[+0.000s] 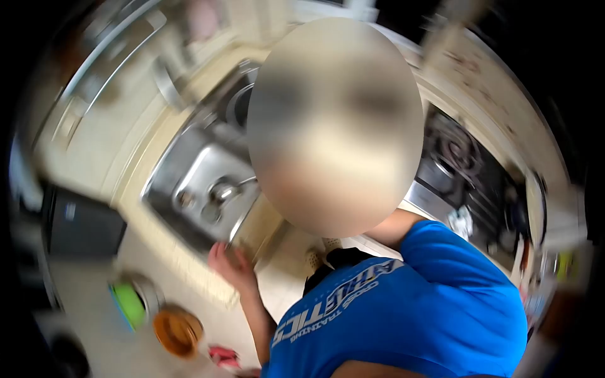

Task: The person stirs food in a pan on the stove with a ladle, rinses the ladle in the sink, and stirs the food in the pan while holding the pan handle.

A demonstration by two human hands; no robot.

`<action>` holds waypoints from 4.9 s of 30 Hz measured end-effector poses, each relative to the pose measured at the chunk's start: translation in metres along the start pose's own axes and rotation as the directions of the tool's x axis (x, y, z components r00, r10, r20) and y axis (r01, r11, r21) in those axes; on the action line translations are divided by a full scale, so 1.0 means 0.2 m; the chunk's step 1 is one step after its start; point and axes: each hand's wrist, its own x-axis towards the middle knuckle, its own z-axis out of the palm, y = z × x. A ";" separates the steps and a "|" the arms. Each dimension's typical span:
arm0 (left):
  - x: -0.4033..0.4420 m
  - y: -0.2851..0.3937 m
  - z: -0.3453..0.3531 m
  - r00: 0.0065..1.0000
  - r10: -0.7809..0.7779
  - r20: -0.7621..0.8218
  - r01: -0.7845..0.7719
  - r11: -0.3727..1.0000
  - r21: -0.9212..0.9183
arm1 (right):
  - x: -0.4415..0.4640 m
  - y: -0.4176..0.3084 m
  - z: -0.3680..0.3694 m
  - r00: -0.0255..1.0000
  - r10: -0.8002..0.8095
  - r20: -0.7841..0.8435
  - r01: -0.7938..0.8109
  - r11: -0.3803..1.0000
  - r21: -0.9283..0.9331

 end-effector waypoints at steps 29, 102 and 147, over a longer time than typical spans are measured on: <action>-0.85 1.47 0.30 0.697 0.584 0.416 -0.166 0.696 -0.699 | -3.00 -0.93 0.12 0.142 -0.829 -0.542 0.706 0.468 -0.531; -1.53 2.41 0.94 0.762 0.606 0.231 -0.414 0.729 -0.546 | -4.21 -1.53 -0.62 -0.098 -0.663 -0.742 0.228 0.711 -0.665; -1.51 2.41 0.93 0.767 0.592 0.247 -0.364 0.719 -0.592 | -3.93 -1.57 -0.84 0.177 -0.886 -0.428 -0.566 0.264 -0.781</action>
